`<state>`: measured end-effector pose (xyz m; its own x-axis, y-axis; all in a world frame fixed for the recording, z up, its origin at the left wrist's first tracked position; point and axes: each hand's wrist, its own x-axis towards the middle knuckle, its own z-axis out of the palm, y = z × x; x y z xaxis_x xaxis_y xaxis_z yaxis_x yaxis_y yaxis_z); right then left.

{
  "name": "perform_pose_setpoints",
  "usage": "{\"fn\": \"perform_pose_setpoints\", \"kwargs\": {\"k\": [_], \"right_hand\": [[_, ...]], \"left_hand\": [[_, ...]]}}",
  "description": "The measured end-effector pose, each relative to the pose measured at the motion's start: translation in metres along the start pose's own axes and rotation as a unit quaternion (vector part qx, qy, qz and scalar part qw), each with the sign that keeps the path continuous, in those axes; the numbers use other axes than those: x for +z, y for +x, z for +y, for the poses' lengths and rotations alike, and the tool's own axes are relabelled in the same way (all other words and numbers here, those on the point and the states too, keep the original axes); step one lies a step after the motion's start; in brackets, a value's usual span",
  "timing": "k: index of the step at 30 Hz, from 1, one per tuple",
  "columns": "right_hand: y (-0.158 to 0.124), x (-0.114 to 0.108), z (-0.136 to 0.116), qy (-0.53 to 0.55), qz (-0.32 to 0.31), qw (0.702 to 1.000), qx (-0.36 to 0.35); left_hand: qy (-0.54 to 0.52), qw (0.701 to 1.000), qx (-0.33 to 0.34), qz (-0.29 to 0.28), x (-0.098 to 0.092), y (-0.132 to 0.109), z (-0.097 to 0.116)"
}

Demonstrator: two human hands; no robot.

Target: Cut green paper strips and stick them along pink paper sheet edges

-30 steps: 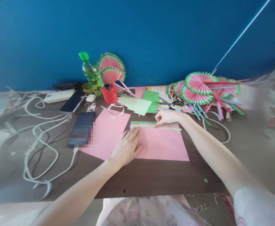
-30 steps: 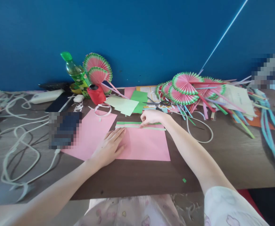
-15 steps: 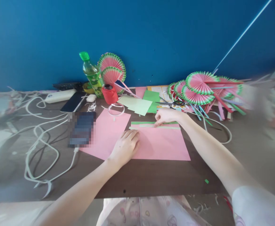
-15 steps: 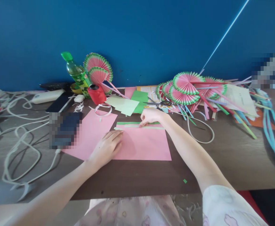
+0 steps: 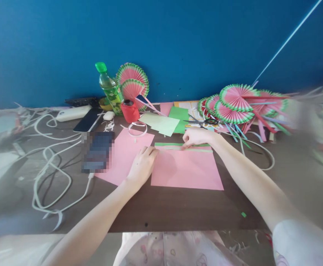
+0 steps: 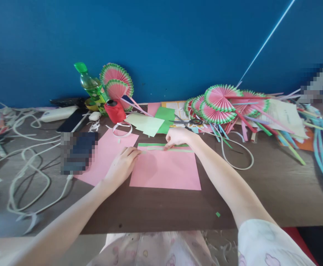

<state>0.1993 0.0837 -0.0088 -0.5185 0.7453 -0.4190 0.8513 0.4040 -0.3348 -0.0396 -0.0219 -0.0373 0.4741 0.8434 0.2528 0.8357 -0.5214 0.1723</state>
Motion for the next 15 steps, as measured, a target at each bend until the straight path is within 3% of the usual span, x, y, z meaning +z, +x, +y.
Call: {"fn": "perform_pose_setpoints", "kwargs": {"k": [10,15], "right_hand": [[-0.0027,-0.0022,-0.004,-0.004,0.001,1.0,0.006],[-0.0053,-0.0041,-0.0072,0.003,-0.004,1.0,0.014]], "left_hand": [[-0.012,0.999,-0.021,-0.021,-0.0089,0.0055,-0.0002],[0.059,0.997,0.02,-0.055,-0.0091,0.0067,-0.0012]]}}
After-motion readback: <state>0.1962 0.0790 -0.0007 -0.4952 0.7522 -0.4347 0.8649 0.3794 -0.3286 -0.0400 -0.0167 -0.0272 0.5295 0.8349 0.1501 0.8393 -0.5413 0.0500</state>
